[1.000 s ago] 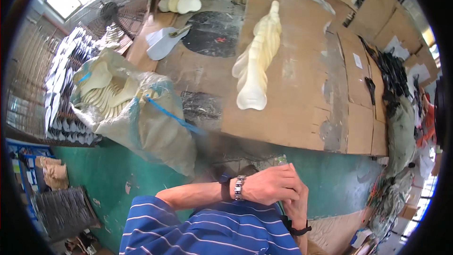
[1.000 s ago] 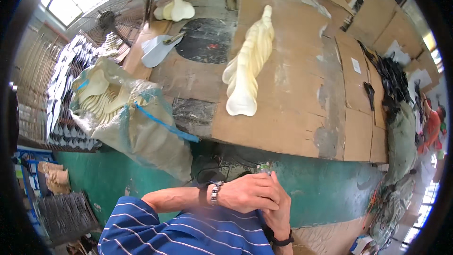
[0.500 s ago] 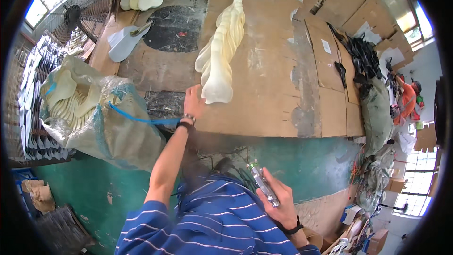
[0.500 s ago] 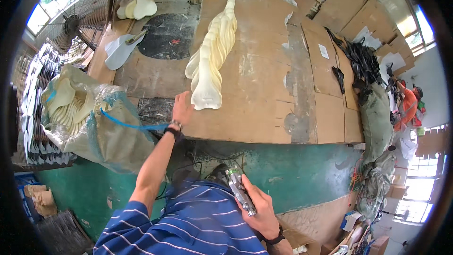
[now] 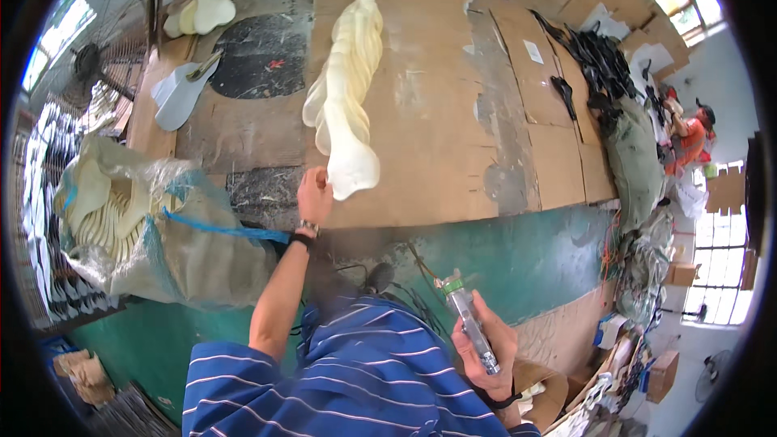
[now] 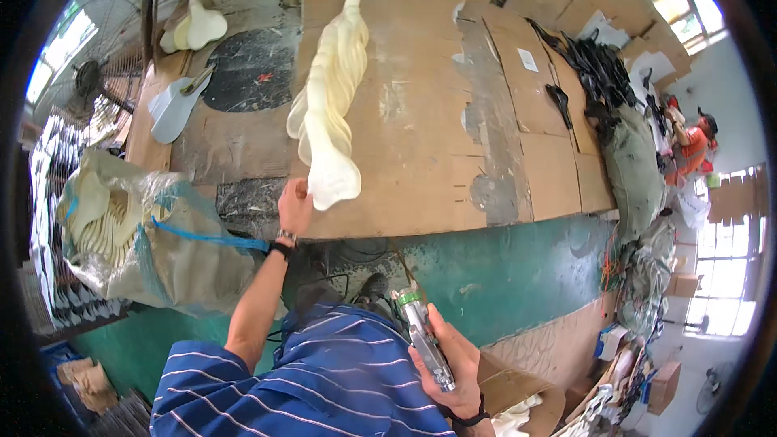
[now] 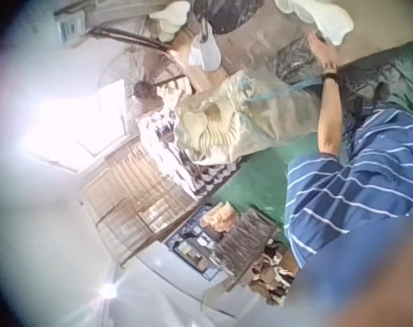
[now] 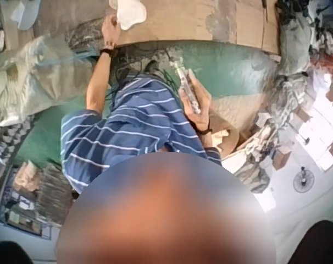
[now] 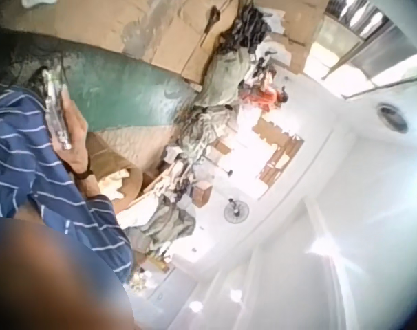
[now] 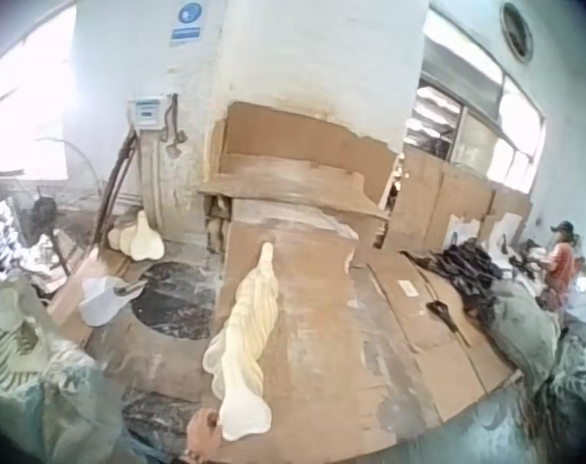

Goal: The person removes white shoe parts from a large sack and places them on a workbench. They use a handheld pneumatic tool to trim the edges of the parts, then toss them into a cardboard box. The process is repeated for multiple items.

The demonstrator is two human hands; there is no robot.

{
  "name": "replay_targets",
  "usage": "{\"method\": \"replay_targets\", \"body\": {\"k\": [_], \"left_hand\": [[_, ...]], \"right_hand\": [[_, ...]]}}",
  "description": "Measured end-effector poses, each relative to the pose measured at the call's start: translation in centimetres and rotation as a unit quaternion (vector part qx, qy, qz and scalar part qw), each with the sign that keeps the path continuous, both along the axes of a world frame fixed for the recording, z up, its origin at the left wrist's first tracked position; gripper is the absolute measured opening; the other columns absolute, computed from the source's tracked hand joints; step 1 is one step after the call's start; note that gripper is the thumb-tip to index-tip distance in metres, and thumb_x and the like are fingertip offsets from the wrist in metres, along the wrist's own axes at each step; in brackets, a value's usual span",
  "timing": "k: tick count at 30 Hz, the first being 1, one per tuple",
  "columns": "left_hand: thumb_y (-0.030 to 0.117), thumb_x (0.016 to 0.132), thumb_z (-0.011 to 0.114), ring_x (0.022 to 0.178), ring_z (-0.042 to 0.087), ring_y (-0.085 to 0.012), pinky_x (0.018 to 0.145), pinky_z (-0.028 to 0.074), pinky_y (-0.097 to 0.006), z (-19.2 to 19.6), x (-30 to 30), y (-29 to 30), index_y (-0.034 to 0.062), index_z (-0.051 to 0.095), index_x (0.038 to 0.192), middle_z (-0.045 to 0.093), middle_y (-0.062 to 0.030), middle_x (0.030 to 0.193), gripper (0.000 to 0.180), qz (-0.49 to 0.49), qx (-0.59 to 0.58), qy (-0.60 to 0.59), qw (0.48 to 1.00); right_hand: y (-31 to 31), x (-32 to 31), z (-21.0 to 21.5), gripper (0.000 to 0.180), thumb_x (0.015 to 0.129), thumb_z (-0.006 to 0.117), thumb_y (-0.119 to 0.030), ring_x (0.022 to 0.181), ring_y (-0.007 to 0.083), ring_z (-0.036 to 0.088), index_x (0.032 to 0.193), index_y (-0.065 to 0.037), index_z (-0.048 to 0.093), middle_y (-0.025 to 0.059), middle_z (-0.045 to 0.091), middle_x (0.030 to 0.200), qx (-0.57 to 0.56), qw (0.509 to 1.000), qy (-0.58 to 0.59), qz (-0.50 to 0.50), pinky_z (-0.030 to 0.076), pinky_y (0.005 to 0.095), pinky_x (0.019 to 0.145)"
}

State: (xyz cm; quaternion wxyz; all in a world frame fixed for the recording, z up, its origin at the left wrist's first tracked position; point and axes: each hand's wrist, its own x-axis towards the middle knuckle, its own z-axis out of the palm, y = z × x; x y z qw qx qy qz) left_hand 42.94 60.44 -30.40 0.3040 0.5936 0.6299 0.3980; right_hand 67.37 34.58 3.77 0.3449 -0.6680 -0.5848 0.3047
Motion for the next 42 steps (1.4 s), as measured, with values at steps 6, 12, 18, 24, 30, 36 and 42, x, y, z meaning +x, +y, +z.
{"method": "replay_targets", "body": {"k": [6,12,18,24,30,36,42], "left_hand": [[-0.002,0.081,0.070,0.088,0.071,-0.0266,0.081,0.057,-0.038,0.3,0.2,-2.9,0.0025,0.064,0.112,0.072,-0.0130,0.096,0.032,0.000,0.009,0.011,1.000],[-0.004,0.081,0.068,0.086,0.070,-0.0311,0.075,0.056,-0.042,-4.3,-1.7,0.2,0.0037,0.064,0.109,0.070,-0.0139,0.094,0.029,0.009,0.043,0.054,0.998],[-0.001,0.081,0.072,0.088,0.073,-0.0252,0.080,0.058,-0.037,1.7,1.0,-3.3,0.0026,0.064,0.117,0.074,-0.0126,0.098,0.037,-0.045,-0.012,0.010,0.999],[0.001,0.088,0.072,0.120,0.063,-0.0222,0.104,0.049,-0.036,13.3,10.0,1.8,0.0000,0.059,0.136,0.068,-0.0123,0.128,0.050,-0.169,0.057,-0.198,0.964],[-0.006,0.082,0.066,0.102,0.067,-0.0289,0.091,0.053,-0.040,4.8,0.8,10.5,0.0066,0.065,0.118,0.067,-0.0117,0.108,0.038,0.048,0.109,0.040,0.992],[-0.004,0.075,0.074,0.091,0.067,-0.0315,0.083,0.055,-0.041,-3.4,-1.4,12.2,0.0071,0.062,0.104,0.066,-0.0111,0.098,0.033,0.055,0.009,0.016,0.998],[0.001,0.078,0.075,0.082,0.065,-0.0332,0.075,0.053,-0.045,-1.8,-0.7,10.0,0.0064,0.060,0.104,0.065,-0.0119,0.089,0.030,0.046,0.024,0.040,0.998]], "right_hand": [[-1.9,0.5,0.2,0.056,0.089,0.076,-0.003,0.087,0.0258,0.073,0.141,0.005,0.058,0.0192,0.074,0.102,-0.059,0.998,0.033,0.017,0.056,0.0326,0.079],[-2.4,0.8,0.0,0.057,0.088,0.075,-0.001,0.093,0.0279,0.075,0.142,0.003,0.058,0.0226,0.074,0.109,-0.073,0.996,0.044,0.028,0.056,0.0334,0.082],[-3.5,0.9,-0.8,0.068,0.082,0.077,0.003,0.090,0.0338,0.072,0.146,0.001,0.055,0.0225,0.071,0.106,-0.058,0.997,0.048,-0.036,0.056,0.0353,0.083],[-2.1,0.1,-0.8,0.067,0.081,0.074,0.005,0.089,0.0332,0.072,0.145,0.003,0.055,0.0222,0.071,0.104,-0.043,0.998,0.039,0.012,0.056,0.0354,0.082],[0.2,-0.6,-0.4,0.064,0.081,0.076,0.005,0.089,0.0324,0.073,0.143,0.000,0.058,0.0226,0.073,0.107,-0.046,0.996,0.010,0.074,0.056,0.0347,0.082],[2.6,-1.9,1.6,0.057,0.082,0.077,0.000,0.085,0.0289,0.073,0.137,0.006,0.061,0.0216,0.074,0.103,-0.022,0.999,-0.004,0.027,0.056,0.0334,0.079],[2.5,-2.1,1.1,0.057,0.085,0.075,-0.001,0.082,0.0245,0.074,0.138,0.010,0.058,0.0183,0.073,0.093,0.047,0.999,-0.010,-0.006,0.057,0.0329,0.074]]}}
